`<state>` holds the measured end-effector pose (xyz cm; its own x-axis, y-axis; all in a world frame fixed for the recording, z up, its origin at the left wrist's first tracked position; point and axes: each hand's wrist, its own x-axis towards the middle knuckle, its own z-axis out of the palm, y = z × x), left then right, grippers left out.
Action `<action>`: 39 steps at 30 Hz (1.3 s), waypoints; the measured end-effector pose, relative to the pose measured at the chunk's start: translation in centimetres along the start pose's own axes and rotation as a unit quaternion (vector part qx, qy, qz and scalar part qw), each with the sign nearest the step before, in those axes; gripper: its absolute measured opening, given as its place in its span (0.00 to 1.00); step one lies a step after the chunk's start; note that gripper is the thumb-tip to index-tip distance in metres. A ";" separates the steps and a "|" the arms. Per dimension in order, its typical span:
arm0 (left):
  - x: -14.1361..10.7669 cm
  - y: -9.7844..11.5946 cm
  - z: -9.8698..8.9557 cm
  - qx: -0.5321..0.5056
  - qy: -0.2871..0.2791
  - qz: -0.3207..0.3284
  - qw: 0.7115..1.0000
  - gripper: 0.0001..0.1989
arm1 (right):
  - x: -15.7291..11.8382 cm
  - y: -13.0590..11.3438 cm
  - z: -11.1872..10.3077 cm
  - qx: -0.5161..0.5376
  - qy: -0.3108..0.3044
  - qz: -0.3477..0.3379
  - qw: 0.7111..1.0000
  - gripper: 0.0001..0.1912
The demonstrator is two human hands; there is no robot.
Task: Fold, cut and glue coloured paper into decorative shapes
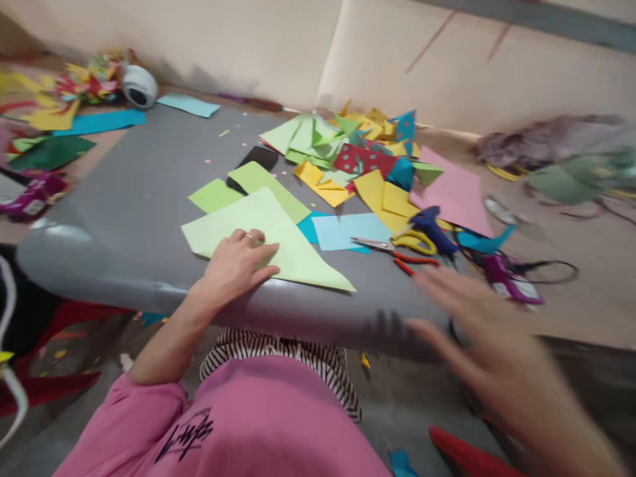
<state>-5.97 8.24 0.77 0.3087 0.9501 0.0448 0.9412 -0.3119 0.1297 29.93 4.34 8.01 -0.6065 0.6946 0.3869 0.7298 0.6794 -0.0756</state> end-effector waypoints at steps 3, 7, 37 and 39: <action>0.2 0.1 -0.1 -0.013 -0.004 -0.010 1.000 0.21 | 4.6 -2.3 8.3 -0.019 -0.010 -0.109 0.994 0.33; 0.4 0.4 0.1 -0.021 -0.001 -0.030 0.999 0.22 | 6.4 -4.8 13.7 -0.013 0.018 -0.168 0.986 0.34; -5.7 1.0 2.8 0.040 0.074 0.030 0.996 0.41 | 7.5 -7.4 12.8 -0.014 -0.048 -0.120 0.992 0.32; -5.7 0.9 2.7 0.050 0.063 0.029 0.996 0.42 | 7.3 -7.8 13.3 0.004 -0.048 -0.135 0.990 0.30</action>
<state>-6.51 2.59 -2.07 0.3494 0.9205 0.1748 0.9332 -0.3586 0.0233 15.65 7.30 -0.75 -0.8060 0.5069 0.3056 0.5353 0.8446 0.0108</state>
